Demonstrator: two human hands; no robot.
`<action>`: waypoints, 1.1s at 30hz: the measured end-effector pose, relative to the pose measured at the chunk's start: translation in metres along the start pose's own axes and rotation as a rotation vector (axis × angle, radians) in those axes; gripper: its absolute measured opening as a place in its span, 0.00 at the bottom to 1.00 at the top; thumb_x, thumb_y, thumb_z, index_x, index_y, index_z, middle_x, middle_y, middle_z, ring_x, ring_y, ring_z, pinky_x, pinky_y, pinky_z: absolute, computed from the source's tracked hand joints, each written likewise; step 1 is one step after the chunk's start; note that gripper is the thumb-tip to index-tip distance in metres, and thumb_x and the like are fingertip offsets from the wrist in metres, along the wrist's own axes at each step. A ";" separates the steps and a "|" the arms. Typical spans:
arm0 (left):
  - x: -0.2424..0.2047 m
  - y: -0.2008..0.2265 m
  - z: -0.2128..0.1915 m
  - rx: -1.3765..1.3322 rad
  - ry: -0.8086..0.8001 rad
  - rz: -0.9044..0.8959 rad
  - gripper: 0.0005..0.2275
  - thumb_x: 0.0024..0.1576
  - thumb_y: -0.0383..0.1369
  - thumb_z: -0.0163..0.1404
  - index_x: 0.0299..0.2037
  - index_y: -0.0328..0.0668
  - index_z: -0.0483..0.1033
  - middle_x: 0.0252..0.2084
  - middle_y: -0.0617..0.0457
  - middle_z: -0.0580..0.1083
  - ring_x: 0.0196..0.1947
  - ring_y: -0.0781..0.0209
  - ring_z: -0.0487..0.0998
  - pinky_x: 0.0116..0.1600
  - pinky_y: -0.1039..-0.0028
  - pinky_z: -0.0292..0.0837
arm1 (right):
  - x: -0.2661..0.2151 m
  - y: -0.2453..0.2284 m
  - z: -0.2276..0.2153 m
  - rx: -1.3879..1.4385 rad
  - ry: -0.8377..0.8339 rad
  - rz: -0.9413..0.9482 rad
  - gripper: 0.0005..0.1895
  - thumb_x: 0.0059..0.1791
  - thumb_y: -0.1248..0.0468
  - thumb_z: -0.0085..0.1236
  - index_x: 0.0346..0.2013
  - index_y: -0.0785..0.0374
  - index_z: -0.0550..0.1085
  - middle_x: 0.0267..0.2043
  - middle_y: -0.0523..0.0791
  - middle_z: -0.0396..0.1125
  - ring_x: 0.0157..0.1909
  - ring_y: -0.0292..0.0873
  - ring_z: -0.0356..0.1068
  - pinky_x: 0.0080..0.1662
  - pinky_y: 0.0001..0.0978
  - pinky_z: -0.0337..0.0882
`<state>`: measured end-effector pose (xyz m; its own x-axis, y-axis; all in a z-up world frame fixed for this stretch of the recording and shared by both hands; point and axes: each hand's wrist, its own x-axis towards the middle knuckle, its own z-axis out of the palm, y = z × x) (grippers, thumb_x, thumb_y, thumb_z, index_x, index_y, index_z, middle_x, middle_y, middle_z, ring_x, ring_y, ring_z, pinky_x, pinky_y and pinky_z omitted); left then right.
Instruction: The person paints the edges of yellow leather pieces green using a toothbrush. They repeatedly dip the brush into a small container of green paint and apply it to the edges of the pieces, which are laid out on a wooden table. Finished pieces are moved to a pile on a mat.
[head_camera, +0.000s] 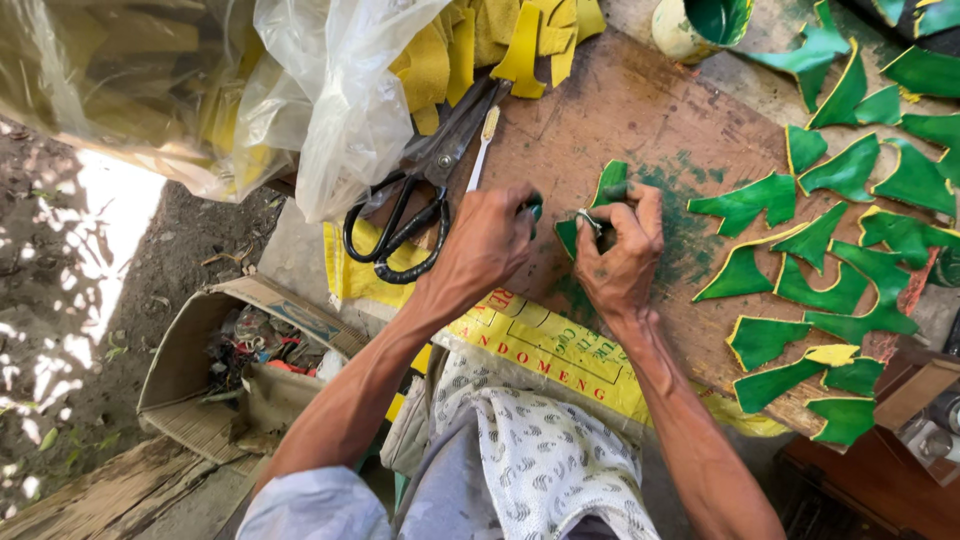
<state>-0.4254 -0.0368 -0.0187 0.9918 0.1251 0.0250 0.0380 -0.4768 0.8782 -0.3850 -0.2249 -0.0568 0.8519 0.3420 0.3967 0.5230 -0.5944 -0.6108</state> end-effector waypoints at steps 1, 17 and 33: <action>-0.003 0.001 -0.001 -0.013 0.005 -0.017 0.07 0.55 0.22 0.45 0.39 0.30 0.76 0.25 0.31 0.71 0.25 0.38 0.77 0.33 0.56 0.69 | 0.002 0.002 -0.001 -0.009 0.016 0.018 0.09 0.44 0.74 0.69 0.35 0.71 0.76 0.49 0.55 0.65 0.51 0.54 0.69 0.50 0.45 0.71; -0.046 -0.004 0.066 0.223 0.254 0.167 0.36 0.42 0.29 0.66 0.61 0.29 0.63 0.57 0.34 0.67 0.52 0.41 0.68 0.54 0.54 0.64 | 0.006 0.021 0.000 0.175 -0.003 0.174 0.07 0.47 0.73 0.68 0.35 0.71 0.77 0.51 0.49 0.60 0.49 0.45 0.69 0.46 0.32 0.74; -0.039 -0.013 0.075 0.235 0.244 0.223 0.31 0.47 0.31 0.62 0.61 0.30 0.66 0.49 0.42 0.72 0.48 0.46 0.69 0.52 0.56 0.61 | -0.017 0.020 -0.020 0.140 -0.116 0.058 0.08 0.44 0.73 0.68 0.35 0.71 0.77 0.55 0.53 0.61 0.50 0.48 0.72 0.52 0.39 0.74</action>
<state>-0.4552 -0.1010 -0.0674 0.9220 0.1851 0.3401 -0.1202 -0.6981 0.7058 -0.3896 -0.2577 -0.0622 0.8737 0.3969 0.2814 0.4650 -0.5109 -0.7230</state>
